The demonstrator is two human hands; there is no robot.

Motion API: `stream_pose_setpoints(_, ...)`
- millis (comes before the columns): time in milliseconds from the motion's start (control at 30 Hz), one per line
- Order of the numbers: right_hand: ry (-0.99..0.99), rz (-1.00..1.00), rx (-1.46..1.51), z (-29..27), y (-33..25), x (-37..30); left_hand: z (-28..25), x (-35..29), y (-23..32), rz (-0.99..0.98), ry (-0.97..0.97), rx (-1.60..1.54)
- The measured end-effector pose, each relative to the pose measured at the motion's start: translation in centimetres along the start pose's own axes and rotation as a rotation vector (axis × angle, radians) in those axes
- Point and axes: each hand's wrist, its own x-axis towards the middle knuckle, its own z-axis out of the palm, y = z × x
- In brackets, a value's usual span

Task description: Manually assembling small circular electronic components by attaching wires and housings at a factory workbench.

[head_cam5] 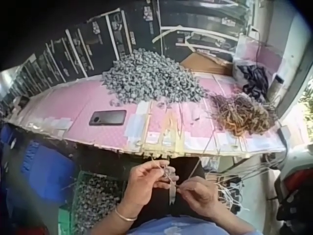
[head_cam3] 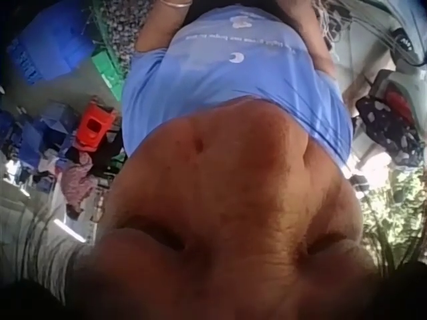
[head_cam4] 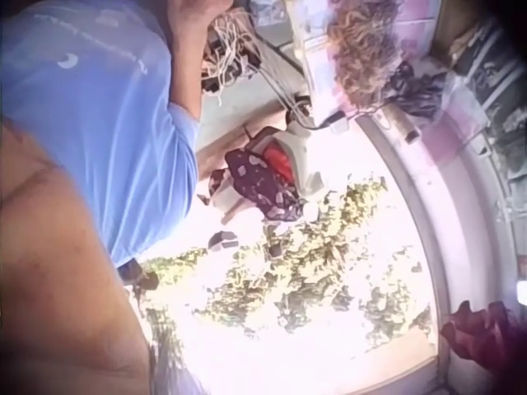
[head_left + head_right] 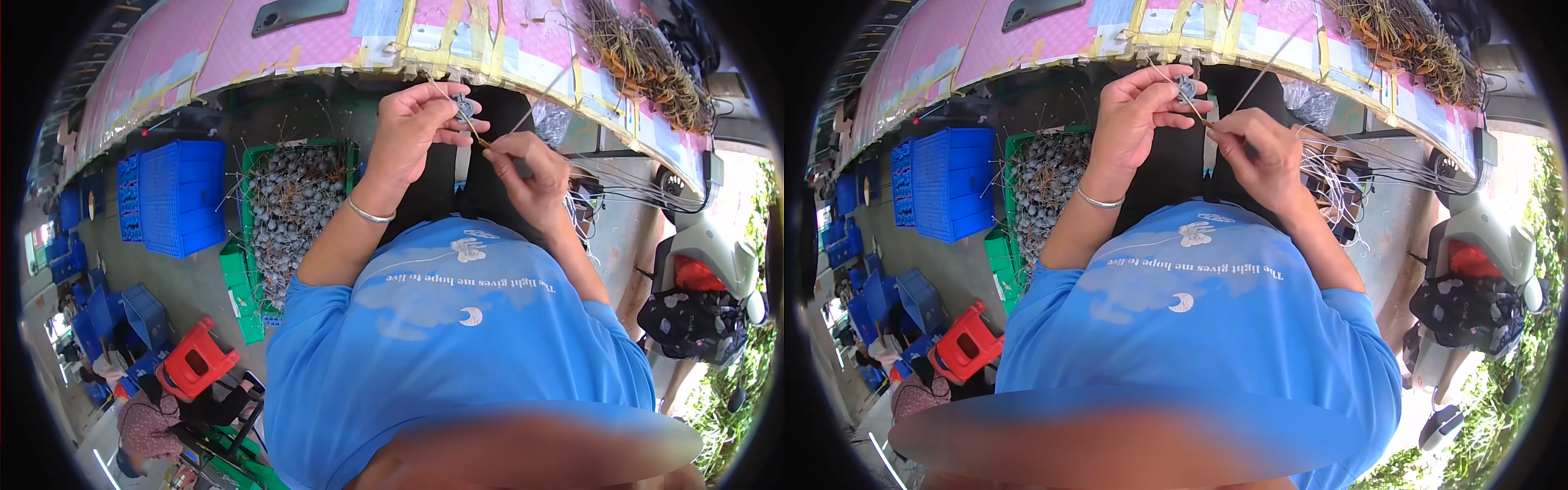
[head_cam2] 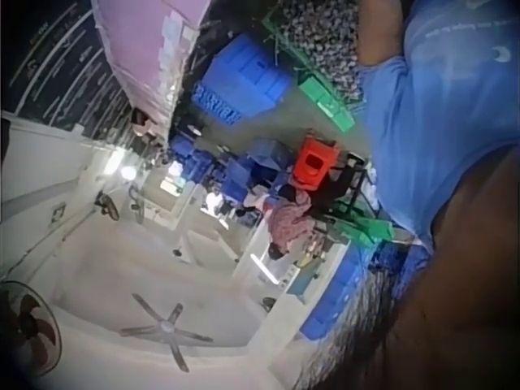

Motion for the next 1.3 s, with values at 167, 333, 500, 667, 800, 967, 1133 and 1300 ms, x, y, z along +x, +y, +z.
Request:
stream_pose_setpoints(167,0.012,-0.422,-0.319,0.6,2.4,0.7,0.5,-0.7,0.6,-0.009,-0.074,-0.162)
stream_pose_setpoints(333,-0.039,0.346,0.526,-0.2,1.7,2.8,1.9,-1.8,1.4,-0.044,-0.146,-0.076)
stream_pose_setpoints(500,-0.160,0.234,0.918,0.6,2.3,3.1,2.9,-2.1,0.2,-0.021,-0.195,0.048)
stream_pose_setpoints(667,0.034,0.275,0.983,0.7,1.7,2.8,2.5,-1.6,0.1,-0.042,-0.136,-0.023)
stream_pose_setpoints(800,0.087,0.335,0.977,1.1,1.7,3.2,2.1,-1.2,-0.6,-0.116,-0.139,-0.080)
stream_pose_setpoints(967,0.022,0.548,1.055,0.7,3.3,3.7,2.4,-1.0,-1.8,0.130,-0.091,0.064)
stream_pose_setpoints(1133,-0.089,0.731,1.243,0.1,4.6,4.9,2.1,-0.3,-2.3,0.215,-0.173,0.046)
stream_pose_setpoints(1300,-0.118,0.670,0.984,1.0,4.6,6.8,0.1,1.1,-2.0,0.145,-0.193,-0.014)
